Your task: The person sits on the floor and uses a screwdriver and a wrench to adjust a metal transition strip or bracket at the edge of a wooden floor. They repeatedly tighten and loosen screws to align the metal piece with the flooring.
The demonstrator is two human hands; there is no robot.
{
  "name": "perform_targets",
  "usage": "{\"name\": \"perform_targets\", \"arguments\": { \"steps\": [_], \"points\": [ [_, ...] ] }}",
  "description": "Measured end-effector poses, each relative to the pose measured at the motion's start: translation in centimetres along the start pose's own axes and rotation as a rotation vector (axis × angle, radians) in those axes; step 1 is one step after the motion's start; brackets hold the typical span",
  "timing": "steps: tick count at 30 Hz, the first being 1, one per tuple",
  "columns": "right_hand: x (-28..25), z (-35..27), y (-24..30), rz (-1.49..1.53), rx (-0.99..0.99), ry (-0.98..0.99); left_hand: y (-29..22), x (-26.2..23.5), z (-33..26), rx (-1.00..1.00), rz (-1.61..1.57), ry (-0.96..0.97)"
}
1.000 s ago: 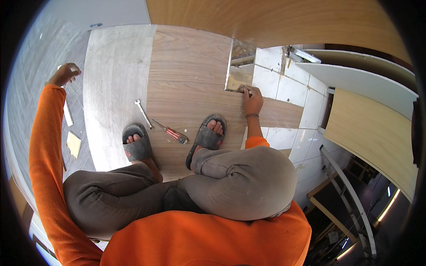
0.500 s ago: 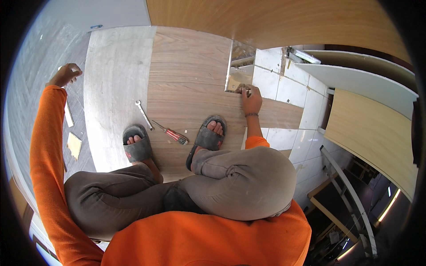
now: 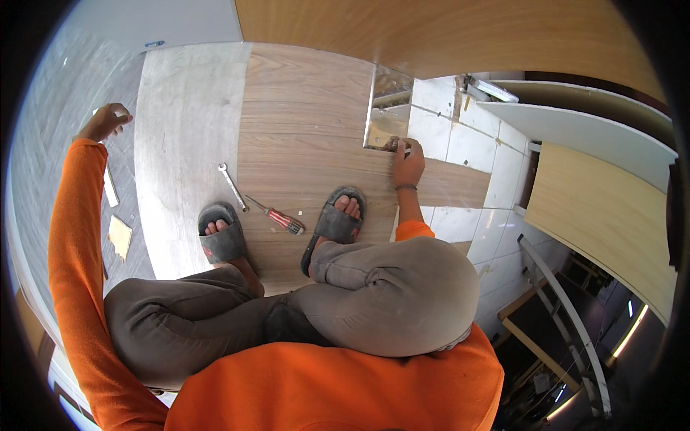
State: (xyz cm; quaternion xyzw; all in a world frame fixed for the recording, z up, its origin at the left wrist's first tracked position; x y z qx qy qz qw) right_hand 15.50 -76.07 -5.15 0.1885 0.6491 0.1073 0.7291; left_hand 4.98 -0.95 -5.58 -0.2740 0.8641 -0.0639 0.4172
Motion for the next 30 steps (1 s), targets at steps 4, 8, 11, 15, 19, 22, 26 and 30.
{"name": "perform_targets", "arguments": {
  "steps": [4, 8, 11, 15, 19, 22, 26, 30],
  "points": [
    [0.4, -0.5, -0.2, -0.006, -0.054, 0.026, -0.1, 0.1, 0.0, -0.003, 0.011, 0.012],
    [0.6, -0.3, -1.2, -0.088, 0.038, 0.056, -0.6, 0.2, -0.3, -0.027, 0.024, 0.021],
    [0.4, -0.2, -1.4, -0.056, 0.022, 0.010, -0.7, 0.0, 0.1, 0.023, -0.005, 0.003],
    [-0.2, -0.7, 0.4, 0.022, -0.085, -0.006, 0.6, 0.1, 0.5, 0.024, -0.012, -0.011],
    [1.3, 0.8, 0.3, -0.138, -0.015, 0.150, 0.7, 0.2, 0.2, 0.012, 0.001, -0.021],
    [1.8, 1.4, 0.2, -0.227, -0.075, 0.076, 0.3, 0.2, 0.2, 0.009, -0.025, 0.003],
    [2.2, 0.9, -0.7, -0.142, -0.058, 0.092, -0.2, 0.0, 0.2, 0.031, -0.023, -0.013],
    [1.4, -0.2, -0.4, -0.085, -0.093, 0.114, 0.4, 0.0, -0.3, 0.003, -0.014, -0.022]
  ]
}}
Point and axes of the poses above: each hand's wrist, its own z-axis towards the middle knuckle, its own x-axis out of the palm, y = z × x, the point moved 10 cm from there along z, towards the middle knuckle, and after that the axes turned 11 degrees about x, right-handed, at the moved point
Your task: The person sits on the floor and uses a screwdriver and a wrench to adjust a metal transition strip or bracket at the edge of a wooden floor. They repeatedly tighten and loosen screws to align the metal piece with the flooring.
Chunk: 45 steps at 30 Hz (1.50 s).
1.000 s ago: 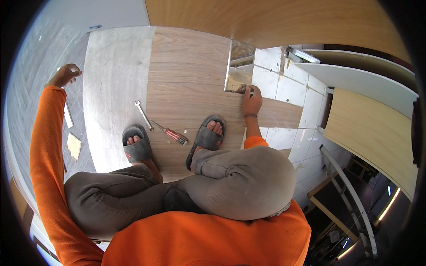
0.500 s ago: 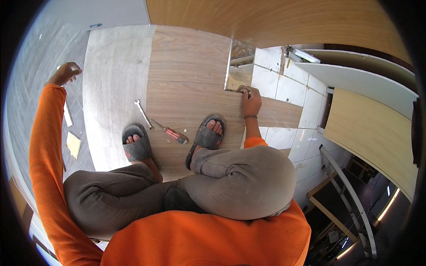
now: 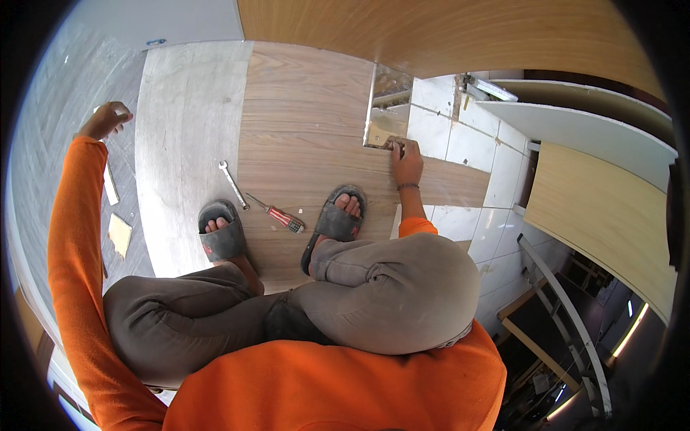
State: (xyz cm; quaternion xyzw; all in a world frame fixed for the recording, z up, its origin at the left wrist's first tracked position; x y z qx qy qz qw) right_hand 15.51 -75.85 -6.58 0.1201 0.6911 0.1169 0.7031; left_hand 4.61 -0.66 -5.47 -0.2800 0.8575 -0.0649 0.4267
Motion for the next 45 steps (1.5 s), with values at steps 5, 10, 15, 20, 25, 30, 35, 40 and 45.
{"name": "perform_targets", "arguments": {
  "steps": [5, 10, 15, 20, 25, 30, 35, 40, 45],
  "points": [
    [-0.4, -0.2, 0.2, -0.088, 0.057, -0.038, -0.7, 0.1, -0.2, -0.014, 0.008, 0.048],
    [-0.4, -0.3, 0.5, -0.034, 0.016, -0.067, -0.9, -0.3, -0.3, -0.005, 0.000, 0.033],
    [-0.1, -1.3, -1.8, -0.013, 0.132, -0.056, -1.7, -0.4, -0.8, -0.005, 0.017, 0.029],
    [-1.3, -1.7, 0.0, 0.066, 0.062, -0.094, -0.8, -0.3, -0.9, -0.038, 0.018, 0.033],
    [-1.6, -1.9, -0.3, 0.069, 0.022, -0.148, -0.9, -0.1, 0.0, 0.013, 0.021, 0.028],
    [-1.2, -1.8, -0.5, 0.080, 0.046, -0.089, -0.2, -0.1, 0.3, 0.023, 0.004, 0.035],
    [-1.8, -1.7, 0.2, 0.120, 0.068, -0.132, 0.2, 0.1, 0.2, 0.006, 0.027, 0.051],
    [-1.2, -1.5, -0.7, 0.058, 0.081, -0.135, -0.4, 0.1, 0.3, 0.005, 0.011, 0.024],
    [-1.8, -1.5, 0.6, 0.111, 0.058, -0.116, -0.3, 0.1, 0.2, 0.029, 0.006, 0.022]
  ]
}}
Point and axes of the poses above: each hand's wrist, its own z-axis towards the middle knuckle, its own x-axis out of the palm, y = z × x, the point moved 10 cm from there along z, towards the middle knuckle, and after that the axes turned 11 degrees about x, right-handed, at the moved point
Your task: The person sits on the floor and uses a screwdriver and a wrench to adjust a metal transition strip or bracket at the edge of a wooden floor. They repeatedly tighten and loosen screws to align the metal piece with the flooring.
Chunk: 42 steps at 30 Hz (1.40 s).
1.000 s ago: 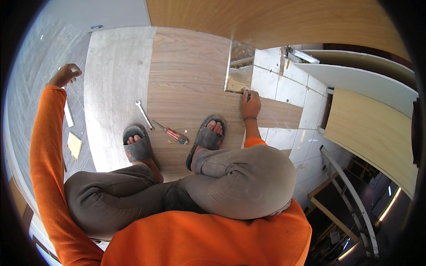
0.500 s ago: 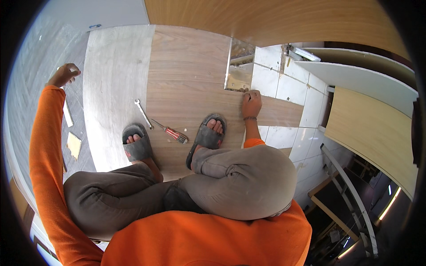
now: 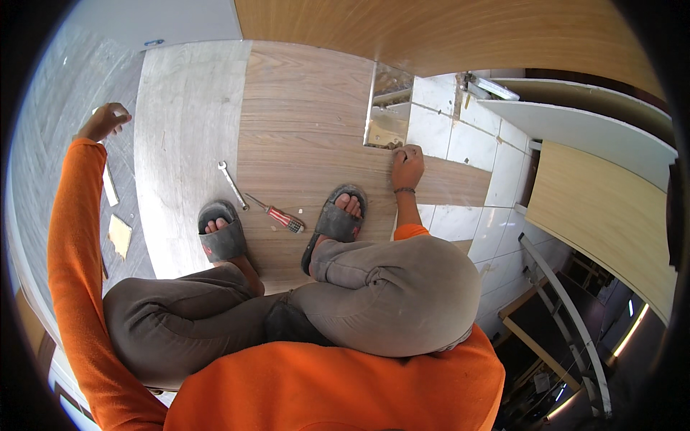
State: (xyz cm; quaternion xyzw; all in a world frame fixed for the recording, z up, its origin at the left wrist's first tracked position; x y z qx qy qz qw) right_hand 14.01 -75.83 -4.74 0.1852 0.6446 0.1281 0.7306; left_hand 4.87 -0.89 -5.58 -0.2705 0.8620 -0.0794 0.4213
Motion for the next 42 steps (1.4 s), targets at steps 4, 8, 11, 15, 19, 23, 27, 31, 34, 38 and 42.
{"name": "perform_targets", "arguments": {
  "steps": [4, 8, 11, 15, 19, 23, 27, 31, 34, 38, 42],
  "points": [
    [0.2, -0.1, -0.6, 0.018, 0.030, -0.015, 0.0, 0.1, -0.2, -0.025, 0.007, 0.008],
    [0.5, -0.1, -1.4, -0.021, 0.030, -0.020, -0.4, 0.2, -0.2, -0.041, 0.018, 0.028],
    [0.4, -0.2, -1.0, -0.022, 0.008, -0.069, -0.3, 0.0, -0.3, -0.038, 0.015, 0.033],
    [1.5, -0.1, -0.1, 0.010, -0.020, 0.008, -0.2, 0.1, -0.7, -0.048, 0.019, 0.026],
    [4.1, 0.0, 5.9, 0.110, -0.187, 0.126, 0.5, 0.2, -1.3, -0.065, 0.008, 0.031],
    [6.6, 0.1, 12.3, 0.134, -0.343, 0.249, 3.0, 0.0, -2.7, -0.102, 0.039, 0.018],
    [8.9, 0.9, 13.7, 0.085, -0.377, 0.321, 4.6, 0.2, -4.2, -0.150, 0.025, -0.017],
    [7.5, 3.5, 11.4, 0.158, -0.292, 0.134, 7.9, 0.9, -5.7, -0.198, -0.066, 0.006],
    [6.3, 7.4, 5.9, 0.346, 0.099, 0.138, 10.5, 1.9, -7.2, -0.212, -0.133, 0.011],
    [4.1, 11.4, 4.7, 0.179, -0.022, -0.008, 12.3, 2.6, -8.7, -0.253, -0.161, 0.013],
    [4.7, 14.0, 5.2, 0.020, -0.134, -0.032, 11.0, 2.5, -8.7, -0.237, -0.154, 0.039]
  ]
}}
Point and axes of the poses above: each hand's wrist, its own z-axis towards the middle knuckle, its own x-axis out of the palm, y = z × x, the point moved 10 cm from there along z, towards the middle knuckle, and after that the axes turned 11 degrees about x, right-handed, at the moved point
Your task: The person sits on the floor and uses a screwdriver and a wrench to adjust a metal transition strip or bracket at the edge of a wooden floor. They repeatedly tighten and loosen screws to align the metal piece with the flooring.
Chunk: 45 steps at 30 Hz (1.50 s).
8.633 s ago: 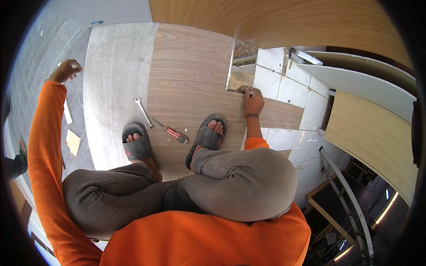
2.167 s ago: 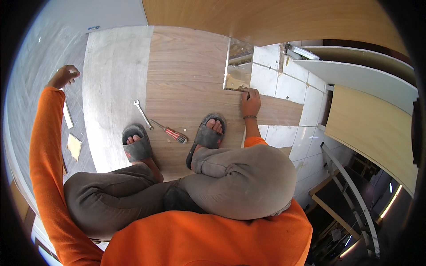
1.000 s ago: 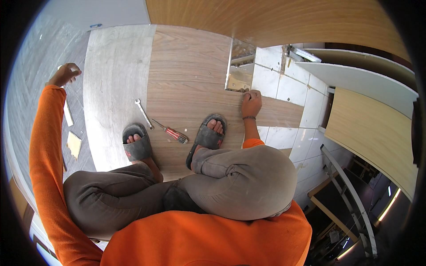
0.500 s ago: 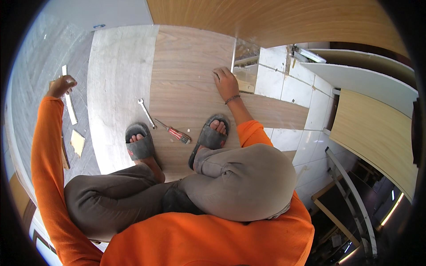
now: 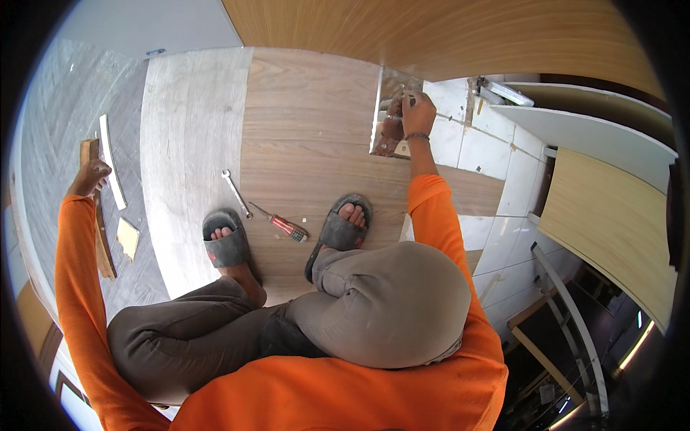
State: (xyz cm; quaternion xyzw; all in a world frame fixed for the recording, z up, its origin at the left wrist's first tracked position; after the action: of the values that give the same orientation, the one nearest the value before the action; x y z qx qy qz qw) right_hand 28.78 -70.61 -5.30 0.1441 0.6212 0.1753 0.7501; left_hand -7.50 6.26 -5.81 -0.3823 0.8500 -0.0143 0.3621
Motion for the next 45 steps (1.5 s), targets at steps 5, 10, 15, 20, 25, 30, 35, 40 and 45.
{"name": "perform_targets", "arguments": {
  "steps": [5, 10, 15, 20, 25, 30, 35, 40, 45],
  "points": [
    [0.9, 1.2, 1.0, -0.002, 0.020, 0.032, -1.7, 0.0, -0.7, -0.011, 0.021, -0.004],
    [0.9, 1.6, -0.6, -0.105, 0.121, 0.061, -1.9, 0.0, -0.8, 0.006, 0.025, -0.017],
    [2.3, 2.2, -2.3, -0.104, 0.260, 0.171, 1.0, 0.3, 0.0, 0.012, -0.009, 0.018],
    [0.4, 2.2, -1.2, 0.043, 0.152, 0.021, -3.7, 0.5, -1.7, 0.002, 0.033, -0.024],
    [1.0, 2.0, 0.9, -0.054, -0.026, -0.039, -2.0, 0.5, -1.7, -0.009, 0.022, -0.002],
    [2.4, 1.6, 2.5, -0.235, -0.168, 0.019, -0.1, 0.4, -2.1, -0.025, 0.025, -0.021],
    [2.3, 1.1, 2.2, -0.280, -0.120, 0.039, -3.1, 0.1, -3.0, -0.045, 0.030, -0.034],
    [2.0, -0.7, 1.9, -0.207, -0.114, 0.029, -1.8, 0.3, -2.3, -0.019, 0.029, -0.035],
    [1.5, -1.5, 2.6, -0.170, -0.245, -0.047, -0.4, 0.6, -1.1, 0.020, 0.026, 0.014]
  ]
}}
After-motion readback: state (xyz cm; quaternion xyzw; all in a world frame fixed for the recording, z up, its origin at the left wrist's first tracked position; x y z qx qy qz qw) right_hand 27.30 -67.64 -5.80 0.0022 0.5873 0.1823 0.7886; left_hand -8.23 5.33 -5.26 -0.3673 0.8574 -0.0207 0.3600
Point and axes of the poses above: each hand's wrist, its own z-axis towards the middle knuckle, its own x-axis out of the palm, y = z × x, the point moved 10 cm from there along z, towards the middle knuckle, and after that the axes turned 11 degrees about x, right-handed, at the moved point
